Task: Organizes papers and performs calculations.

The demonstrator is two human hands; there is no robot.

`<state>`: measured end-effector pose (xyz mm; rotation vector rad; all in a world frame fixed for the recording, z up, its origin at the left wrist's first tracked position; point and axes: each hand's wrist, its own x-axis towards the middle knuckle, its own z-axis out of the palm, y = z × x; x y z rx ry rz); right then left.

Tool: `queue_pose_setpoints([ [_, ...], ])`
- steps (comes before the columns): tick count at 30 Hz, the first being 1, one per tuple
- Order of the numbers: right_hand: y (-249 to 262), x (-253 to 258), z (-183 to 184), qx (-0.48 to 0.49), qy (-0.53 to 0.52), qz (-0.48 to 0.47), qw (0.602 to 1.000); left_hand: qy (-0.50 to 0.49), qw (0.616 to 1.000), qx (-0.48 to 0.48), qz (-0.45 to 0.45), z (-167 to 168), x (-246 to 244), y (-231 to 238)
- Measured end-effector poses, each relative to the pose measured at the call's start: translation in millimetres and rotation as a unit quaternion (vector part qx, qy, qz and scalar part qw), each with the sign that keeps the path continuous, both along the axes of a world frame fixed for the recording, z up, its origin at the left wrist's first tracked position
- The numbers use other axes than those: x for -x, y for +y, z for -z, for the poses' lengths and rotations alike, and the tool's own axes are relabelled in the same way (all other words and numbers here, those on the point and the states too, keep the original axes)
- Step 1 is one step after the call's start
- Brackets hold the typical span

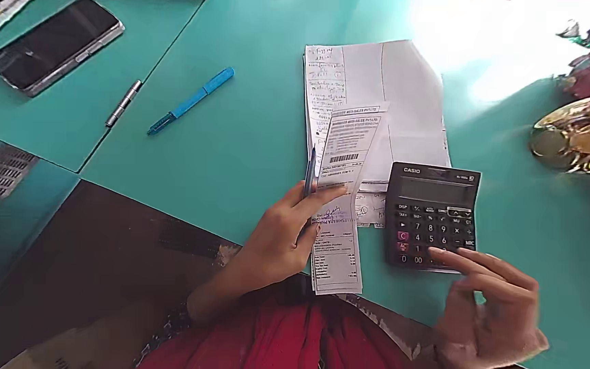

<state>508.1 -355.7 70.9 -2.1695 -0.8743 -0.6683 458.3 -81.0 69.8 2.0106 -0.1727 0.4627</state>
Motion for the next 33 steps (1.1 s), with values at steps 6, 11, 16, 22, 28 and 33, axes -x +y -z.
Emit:
queue_pose_setpoints([
  [6, -10.3, -7.3, -1.7, -0.030, -0.009, 0.045, 0.998, 0.017, 1.000, 0.019, -0.010, 5.2, 0.5, -0.4],
  [11, -7.4, -3.2, 4.9, -0.019, -0.028, 0.069, 0.997, 0.021, 0.999, 0.009, -0.026, 7.6, 2.2, -0.2],
  [16, -2.4, 0.1, 4.1, 0.030, -0.046, 0.038, 0.998, 0.018, 0.999, 0.005, -0.029, 8.8, 2.1, -1.0],
  [22, -2.6, -3.3, -0.5, 0.025, 0.004, 0.074, 0.997, 0.020, 0.999, 0.010, -0.028, 8.5, 1.5, -0.8],
  [28, -1.8, -11.6, -6.0, 0.092, 0.036, 0.141, 0.985, 0.018, 1.000, 0.010, -0.023, 8.8, 1.0, -0.2],
  [33, -7.6, -4.1, -6.1, 0.053, 0.003, 0.121, 0.991, 0.021, 0.999, 0.012, -0.024, 9.0, 1.1, -0.1],
])
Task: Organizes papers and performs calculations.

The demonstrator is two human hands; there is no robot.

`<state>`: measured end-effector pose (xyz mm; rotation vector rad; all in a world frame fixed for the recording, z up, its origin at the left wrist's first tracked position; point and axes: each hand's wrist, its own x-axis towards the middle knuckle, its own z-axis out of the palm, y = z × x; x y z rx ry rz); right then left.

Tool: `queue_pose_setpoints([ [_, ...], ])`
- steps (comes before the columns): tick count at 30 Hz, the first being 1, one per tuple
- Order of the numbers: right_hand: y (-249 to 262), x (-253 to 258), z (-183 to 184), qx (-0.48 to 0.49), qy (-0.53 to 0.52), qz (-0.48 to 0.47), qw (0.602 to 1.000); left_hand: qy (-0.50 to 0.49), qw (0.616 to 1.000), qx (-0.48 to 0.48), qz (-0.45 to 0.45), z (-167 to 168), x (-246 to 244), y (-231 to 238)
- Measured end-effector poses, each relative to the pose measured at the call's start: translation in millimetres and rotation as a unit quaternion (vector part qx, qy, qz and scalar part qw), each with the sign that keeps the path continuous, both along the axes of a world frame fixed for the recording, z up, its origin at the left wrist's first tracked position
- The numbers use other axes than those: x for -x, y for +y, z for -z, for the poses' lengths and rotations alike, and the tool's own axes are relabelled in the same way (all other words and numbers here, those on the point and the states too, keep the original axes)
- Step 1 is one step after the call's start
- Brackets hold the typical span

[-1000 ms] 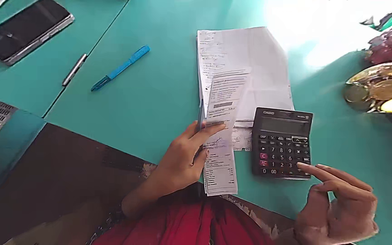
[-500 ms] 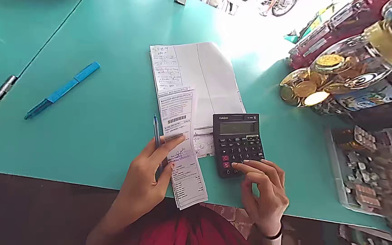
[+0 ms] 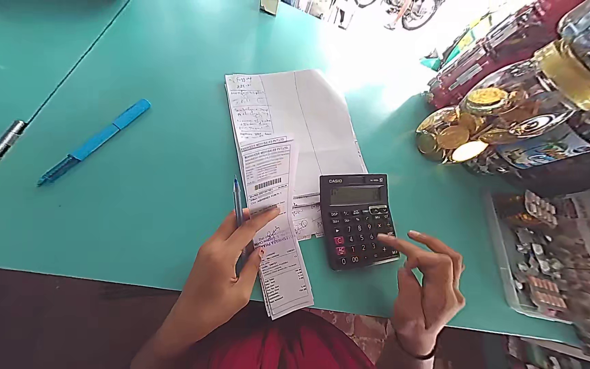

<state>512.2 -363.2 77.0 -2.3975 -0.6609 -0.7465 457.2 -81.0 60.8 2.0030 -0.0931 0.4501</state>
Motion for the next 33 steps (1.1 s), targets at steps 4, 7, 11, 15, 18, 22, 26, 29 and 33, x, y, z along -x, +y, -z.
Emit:
queue_pose_setpoints([
  [4, 5.4, 8.7, 2.9, 0.029, 0.001, -0.025, 0.999, 0.004, 1.000, -0.002, 0.002, -0.4, 0.3, -0.1],
  [7, -3.2, 10.2, -0.7, -0.015, -0.015, 0.014, 1.000, -0.001, 1.000, 0.003, 0.004, 0.4, -0.3, 0.4],
  [11, -14.8, 9.0, -0.9, -0.035, -0.030, 0.066, 0.997, 0.003, 1.000, -0.004, 0.001, 0.6, 0.1, 0.3],
  [15, -13.7, 9.9, -4.0, 0.032, -0.006, 0.077, 0.996, 0.002, 1.000, -0.006, 0.001, 0.2, 0.2, 0.3],
  [18, -8.8, 10.6, -12.3, 0.085, 0.007, 0.073, 0.994, 0.003, 1.000, 0.001, 0.006, -0.3, -0.3, 0.6],
  [22, 10.9, 10.5, -8.8, -0.035, 0.009, -0.042, 0.998, 0.003, 1.000, 0.020, 0.011, 0.4, -0.6, 1.1],
  [26, 61.3, 12.6, -4.4, -0.136, 0.145, -0.174, 0.964, 0.003, 0.998, 0.051, 0.032, 0.9, -1.1, 3.2],
  [29, 87.4, 10.1, -0.3, -0.194, 0.203, -0.192, 0.940, -0.006, 0.996, 0.070, 0.056, -0.7, -0.6, 5.8],
  [33, 99.9, 9.6, -6.5, -0.272, 0.185, -0.169, 0.929, -0.025, 0.990, 0.116, 0.081, -5.4, -2.3, 5.8],
])
